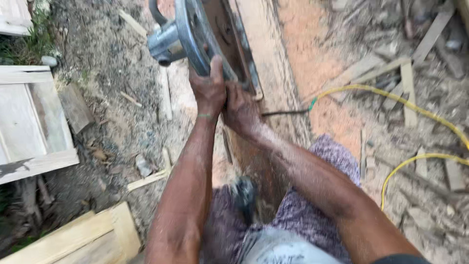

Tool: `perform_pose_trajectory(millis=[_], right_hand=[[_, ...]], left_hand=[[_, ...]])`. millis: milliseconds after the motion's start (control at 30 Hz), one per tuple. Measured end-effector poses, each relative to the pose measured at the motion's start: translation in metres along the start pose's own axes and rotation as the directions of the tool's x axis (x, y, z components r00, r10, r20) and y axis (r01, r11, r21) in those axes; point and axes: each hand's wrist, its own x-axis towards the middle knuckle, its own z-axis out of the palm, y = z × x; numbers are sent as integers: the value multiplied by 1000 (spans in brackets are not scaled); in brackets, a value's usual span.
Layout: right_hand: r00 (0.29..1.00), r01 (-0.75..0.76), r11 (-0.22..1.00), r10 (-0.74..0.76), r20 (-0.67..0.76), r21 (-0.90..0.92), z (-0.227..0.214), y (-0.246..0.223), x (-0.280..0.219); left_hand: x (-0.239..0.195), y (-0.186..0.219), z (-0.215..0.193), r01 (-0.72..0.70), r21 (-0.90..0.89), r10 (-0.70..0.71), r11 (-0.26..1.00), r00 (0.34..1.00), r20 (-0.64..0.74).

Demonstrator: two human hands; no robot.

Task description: The person uses a circular saw to cut a long plank of wood placed on the ground. They guide the saw along the length of the plank, creating sawdust as the blade cuts through the wood.

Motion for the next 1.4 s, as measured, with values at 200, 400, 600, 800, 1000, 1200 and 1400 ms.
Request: perform_pose_trajectory(millis=[200, 400, 600, 800, 1000, 1200, 1400], right_hand=[[960, -59, 995, 80, 268, -85, -38, -17, -1], [942, -150, 987, 162, 295, -65, -42, -23, -10], [965, -55, 998, 51, 257, 6, -43, -12, -5], [980, -6, 998, 17, 196, -56, -46, -14, 11], [977, -21, 997, 35, 212, -71, -45, -14, 17], [978, -19, 999, 27, 208, -41, -45, -15, 22], [977, -44, 995, 61, 205, -88, -36, -14, 23]], left_hand=[[-16, 11, -2, 158, 48, -154, 986, 986, -67], [-21, 15, 6, 130, 0, -129, 992, 984, -124], [-23, 4, 7, 29, -24, -32, 999, 993, -112], [-10, 8, 12, 5, -25, -8, 1000, 992, -129], [-1, 8, 12, 54, 26, -50, 998, 990, -135], [2, 9, 12, -16, -58, 9, 998, 994, -113], [5, 10, 11, -17, -160, 2, 987, 995, -96]])
